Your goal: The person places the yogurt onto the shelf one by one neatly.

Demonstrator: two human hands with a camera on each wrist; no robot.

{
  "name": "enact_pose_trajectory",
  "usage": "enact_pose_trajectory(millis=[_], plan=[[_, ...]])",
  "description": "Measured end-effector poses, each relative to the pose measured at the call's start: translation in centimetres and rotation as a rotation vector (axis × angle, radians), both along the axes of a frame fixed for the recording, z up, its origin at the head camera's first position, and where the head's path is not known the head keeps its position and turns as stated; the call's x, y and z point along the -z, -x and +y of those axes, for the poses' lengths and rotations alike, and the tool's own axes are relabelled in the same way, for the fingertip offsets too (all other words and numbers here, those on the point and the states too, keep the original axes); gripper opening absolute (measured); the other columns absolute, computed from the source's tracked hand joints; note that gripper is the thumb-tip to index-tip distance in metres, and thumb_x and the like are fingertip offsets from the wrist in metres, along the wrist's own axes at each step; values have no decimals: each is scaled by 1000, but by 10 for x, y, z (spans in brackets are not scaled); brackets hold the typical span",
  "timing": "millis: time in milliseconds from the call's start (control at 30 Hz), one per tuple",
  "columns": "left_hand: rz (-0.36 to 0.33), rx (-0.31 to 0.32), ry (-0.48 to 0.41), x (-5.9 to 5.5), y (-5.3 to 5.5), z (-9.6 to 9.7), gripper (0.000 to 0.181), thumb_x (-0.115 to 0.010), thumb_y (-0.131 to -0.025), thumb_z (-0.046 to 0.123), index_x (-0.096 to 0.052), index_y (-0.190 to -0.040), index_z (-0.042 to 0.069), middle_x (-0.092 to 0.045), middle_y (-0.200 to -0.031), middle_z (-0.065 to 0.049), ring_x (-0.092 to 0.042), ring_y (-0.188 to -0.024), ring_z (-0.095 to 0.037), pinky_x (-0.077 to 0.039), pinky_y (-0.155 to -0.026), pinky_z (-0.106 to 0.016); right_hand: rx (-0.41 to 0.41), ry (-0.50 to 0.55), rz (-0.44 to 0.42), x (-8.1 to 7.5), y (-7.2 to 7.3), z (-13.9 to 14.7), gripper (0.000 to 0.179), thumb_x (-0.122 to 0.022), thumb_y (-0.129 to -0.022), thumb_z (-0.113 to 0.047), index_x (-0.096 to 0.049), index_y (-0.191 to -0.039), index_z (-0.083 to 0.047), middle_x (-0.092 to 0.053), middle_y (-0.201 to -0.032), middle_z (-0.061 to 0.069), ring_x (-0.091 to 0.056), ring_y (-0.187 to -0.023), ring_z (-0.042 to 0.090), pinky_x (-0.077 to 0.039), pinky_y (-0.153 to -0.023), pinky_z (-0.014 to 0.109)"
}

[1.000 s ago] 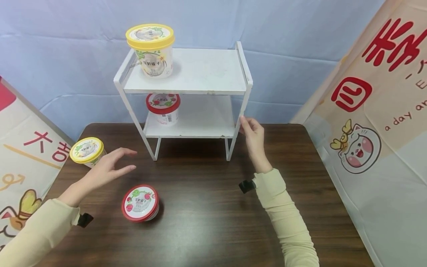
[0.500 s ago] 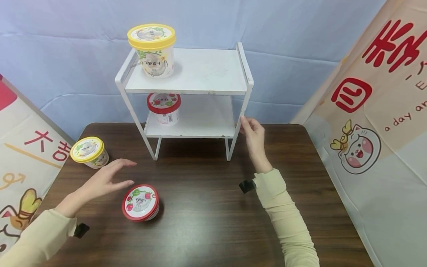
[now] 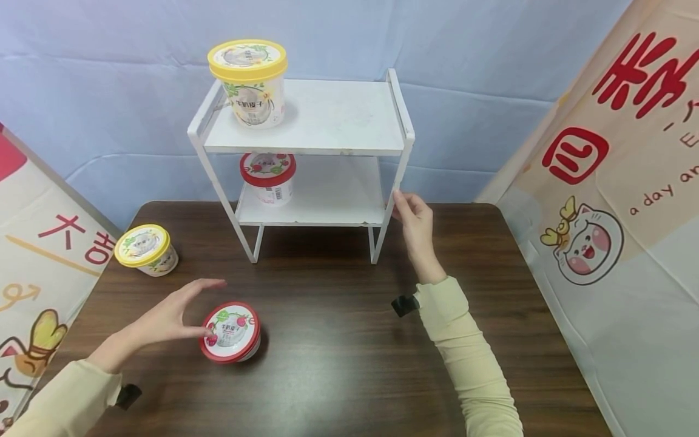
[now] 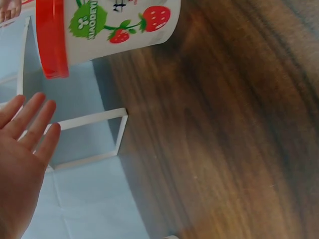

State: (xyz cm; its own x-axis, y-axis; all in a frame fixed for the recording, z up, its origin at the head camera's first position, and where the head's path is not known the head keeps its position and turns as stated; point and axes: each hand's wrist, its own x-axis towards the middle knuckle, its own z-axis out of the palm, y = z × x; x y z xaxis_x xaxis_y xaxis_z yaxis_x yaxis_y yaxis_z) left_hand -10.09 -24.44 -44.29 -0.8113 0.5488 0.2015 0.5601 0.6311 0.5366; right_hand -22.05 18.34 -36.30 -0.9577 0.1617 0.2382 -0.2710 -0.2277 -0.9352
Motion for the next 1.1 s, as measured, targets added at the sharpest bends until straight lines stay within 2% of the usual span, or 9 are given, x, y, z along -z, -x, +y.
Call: enact_pose_trajectory(millis=[200, 333, 500, 600, 800, 900, 1100], plan=[[-81, 26, -41, 10, -6, -1, 85, -80, -64, 45, -41, -132, 10, -48, -129, -2, -45, -117, -18, -38, -97, -32, -1, -2, 2, 0, 0, 0, 15, -56, -91, -15, -61, -80, -5, -63, -79, 7, -61, -74, 12, -52, -71, 24], [-135, 45, -51, 14, -8, -2, 89, -81, -63, 44, -39, -133, 9, -47, -131, -4, -45, -118, -21, -40, -96, -36, -7, -2, 6, 1, 0, 0, 15, -56, -91, -14, -61, -80, -5, -64, -77, 4, -61, -73, 12, -52, -71, 24], [-240, 76, -78, 16, -9, -4, 97, -83, -59, 40, -35, -135, 4, -44, -134, -10, -45, -118, -24, -42, -94, -44, -2, 2, 11, 1, 0, 0, 15, -55, -91, -13, -61, -79, -6, -64, -76, 2, -61, -72, 12, -52, -70, 24], [-296, 98, -95, 18, -9, -5, 99, -85, -58, 34, -33, -136, 2, -43, -135, -11, -43, -119, -21, -41, -95, -43, 1, 1, 10, 1, 0, 0, 15, -55, -91, -13, -61, -79, -6, -64, -76, 2, -61, -72, 12, -52, -70, 24], [-311, 137, -97, 25, -11, -5, 104, -88, -54, 28, -31, -137, 4, -42, -133, -5, -41, -120, -14, -38, -98, -30, 2, 3, 7, -1, 0, -1, 15, -56, -91, -14, -62, -79, -6, -63, -76, 2, -60, -73, 13, -52, -69, 24], [-309, 140, -102, 27, -12, -4, 104, -88, -53, 28, -31, -137, 5, -43, -133, -3, -41, -120, -14, -37, -98, -28, 6, 3, 3, -1, 0, -1, 15, -56, -91, -14, -62, -79, -6, -63, -76, 1, -60, -74, 14, -52, -69, 24], [-353, 148, -147, 30, -13, -1, 106, -88, -54, 26, -27, -138, 5, -43, -133, -3, -41, -120, -13, -35, -99, -24, 2, -7, 6, -1, 0, -1, 15, -56, -91, -15, -61, -79, -6, -63, -75, 1, -60, -73, 14, -52, -70, 24]])
